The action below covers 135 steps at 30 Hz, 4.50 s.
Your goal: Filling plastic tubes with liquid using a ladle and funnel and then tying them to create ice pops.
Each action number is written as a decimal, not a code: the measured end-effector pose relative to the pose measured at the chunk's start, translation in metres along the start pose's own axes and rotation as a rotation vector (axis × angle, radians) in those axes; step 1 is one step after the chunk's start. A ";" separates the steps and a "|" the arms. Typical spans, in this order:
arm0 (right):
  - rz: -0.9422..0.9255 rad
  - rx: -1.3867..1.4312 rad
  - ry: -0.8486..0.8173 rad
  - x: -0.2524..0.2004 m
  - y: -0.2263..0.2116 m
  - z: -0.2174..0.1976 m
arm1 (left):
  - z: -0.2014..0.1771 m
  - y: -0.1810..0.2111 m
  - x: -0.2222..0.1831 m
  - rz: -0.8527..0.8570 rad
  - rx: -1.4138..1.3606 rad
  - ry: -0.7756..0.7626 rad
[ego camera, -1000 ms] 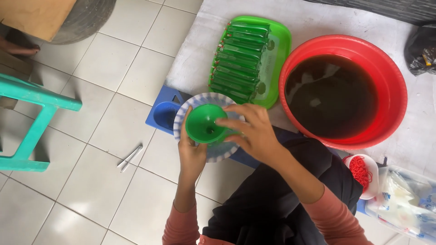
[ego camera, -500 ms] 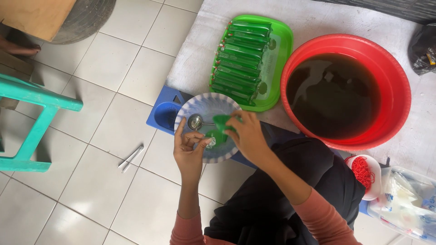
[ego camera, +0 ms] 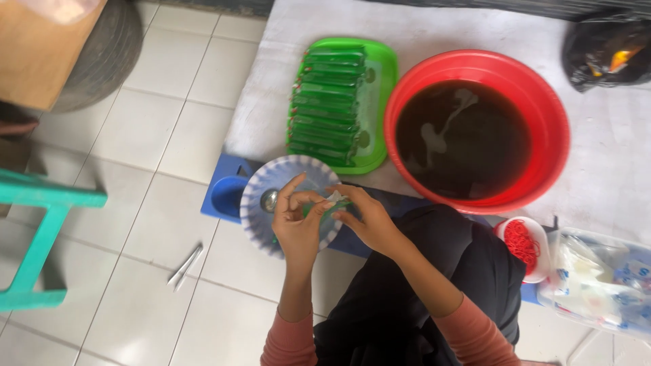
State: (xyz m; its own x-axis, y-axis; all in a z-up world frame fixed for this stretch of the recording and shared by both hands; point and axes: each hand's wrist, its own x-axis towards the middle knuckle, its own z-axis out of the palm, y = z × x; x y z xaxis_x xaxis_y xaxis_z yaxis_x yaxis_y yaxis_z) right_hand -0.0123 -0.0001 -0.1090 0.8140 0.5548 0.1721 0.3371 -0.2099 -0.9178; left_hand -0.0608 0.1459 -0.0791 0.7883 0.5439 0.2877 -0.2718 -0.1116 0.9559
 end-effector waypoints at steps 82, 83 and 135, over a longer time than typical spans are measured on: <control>-0.191 -0.422 0.558 -0.108 -0.163 -0.166 | 0.125 0.121 0.000 0.377 -0.082 -1.054; -0.167 -0.397 0.530 -0.108 -0.162 -0.167 | 0.127 0.120 -0.001 0.328 -0.102 -1.077; 0.059 1.004 0.281 -0.166 -0.017 -0.073 | 0.137 0.082 -0.041 0.129 -0.052 -1.013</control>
State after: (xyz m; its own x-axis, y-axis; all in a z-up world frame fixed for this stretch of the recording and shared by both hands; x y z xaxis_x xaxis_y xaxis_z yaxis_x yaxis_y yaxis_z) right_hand -0.1188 -0.1477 -0.0957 0.9405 0.3310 0.0764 -0.1500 0.6063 -0.7809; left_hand -0.0404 0.0004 -0.0042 0.8410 -0.4312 0.3269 -0.3926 -0.0705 0.9170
